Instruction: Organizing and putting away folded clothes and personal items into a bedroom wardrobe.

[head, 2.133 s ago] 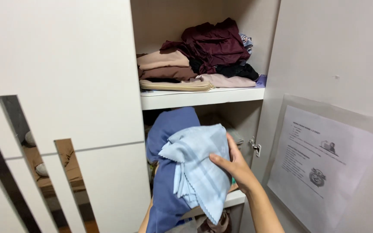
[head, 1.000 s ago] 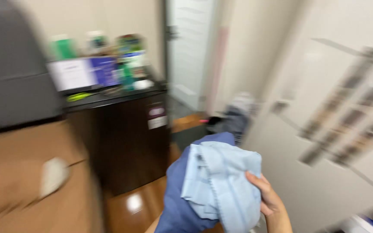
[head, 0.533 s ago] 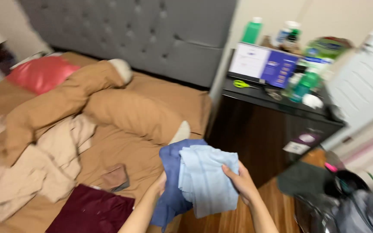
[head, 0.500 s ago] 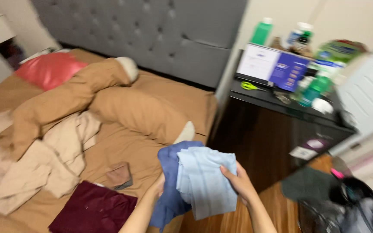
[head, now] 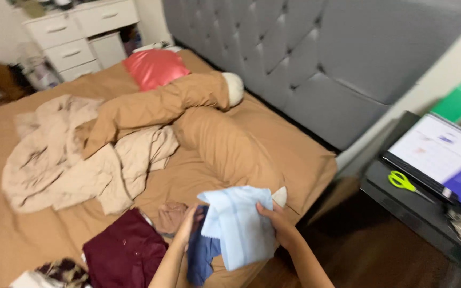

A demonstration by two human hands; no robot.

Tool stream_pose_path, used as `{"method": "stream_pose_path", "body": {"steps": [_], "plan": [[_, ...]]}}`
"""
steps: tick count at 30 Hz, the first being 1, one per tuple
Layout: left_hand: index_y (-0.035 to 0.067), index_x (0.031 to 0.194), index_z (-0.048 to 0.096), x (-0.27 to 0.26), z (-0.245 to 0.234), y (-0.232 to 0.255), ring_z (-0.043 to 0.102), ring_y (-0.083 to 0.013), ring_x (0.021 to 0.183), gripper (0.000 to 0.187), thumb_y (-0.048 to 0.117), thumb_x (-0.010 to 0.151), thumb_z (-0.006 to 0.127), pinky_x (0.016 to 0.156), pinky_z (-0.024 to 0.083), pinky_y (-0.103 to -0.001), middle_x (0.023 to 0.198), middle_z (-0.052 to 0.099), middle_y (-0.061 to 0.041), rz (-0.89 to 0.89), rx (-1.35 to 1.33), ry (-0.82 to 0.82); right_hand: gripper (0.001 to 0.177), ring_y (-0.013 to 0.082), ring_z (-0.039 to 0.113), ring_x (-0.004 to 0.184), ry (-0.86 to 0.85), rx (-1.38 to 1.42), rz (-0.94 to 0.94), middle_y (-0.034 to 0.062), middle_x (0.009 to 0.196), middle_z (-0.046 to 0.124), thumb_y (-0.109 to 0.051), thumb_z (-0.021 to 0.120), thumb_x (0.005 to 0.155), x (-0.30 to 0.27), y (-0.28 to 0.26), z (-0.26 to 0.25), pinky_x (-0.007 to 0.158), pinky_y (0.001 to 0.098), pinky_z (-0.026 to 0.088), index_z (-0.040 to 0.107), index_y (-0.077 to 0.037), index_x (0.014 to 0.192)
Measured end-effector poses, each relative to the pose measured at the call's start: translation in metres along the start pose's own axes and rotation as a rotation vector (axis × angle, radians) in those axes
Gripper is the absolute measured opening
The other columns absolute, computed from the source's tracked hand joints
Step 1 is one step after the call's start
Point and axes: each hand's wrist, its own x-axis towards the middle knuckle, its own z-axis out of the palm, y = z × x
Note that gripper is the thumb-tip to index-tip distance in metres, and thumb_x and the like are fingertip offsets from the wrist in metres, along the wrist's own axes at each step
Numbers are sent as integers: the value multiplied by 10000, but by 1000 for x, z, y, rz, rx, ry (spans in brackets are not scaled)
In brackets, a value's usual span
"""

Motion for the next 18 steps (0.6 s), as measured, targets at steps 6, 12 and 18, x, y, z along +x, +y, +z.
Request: {"method": "stream_pose_path", "body": {"steps": [6, 12, 18], "plan": [[136, 1426, 589, -50, 69, 37, 669, -152, 1188, 573, 481, 971, 544, 1026, 524, -357, 1347, 694, -12, -163, -86, -2, 660, 232, 642, 1215, -303, 153, 235, 72, 1355, 679, -489, 631, 909, 67, -9, 30, 1036, 406, 495, 556, -109, 1444], [82, 1361, 622, -90, 73, 58, 676, -247, 1136, 505, 341, 929, 665, 971, 575, -406, 1279, 694, -108, -91, -364, 83, 723, 251, 615, 1261, -545, 318, 344, 105, 1440, 613, -544, 558, 947, 119, 38, 38, 1089, 428, 469, 481, -86, 1502], [89, 1361, 591, -105, 55, 77, 661, -160, 1109, 477, 218, 920, 719, 935, 541, -308, 1223, 704, -35, 332, 145, 380, 613, 390, 227, 1059, -491, 237, 267, 169, 1188, 161, -446, 476, 1080, 282, 210, -44, 914, 524, 253, 63, -38, 1276]]}}
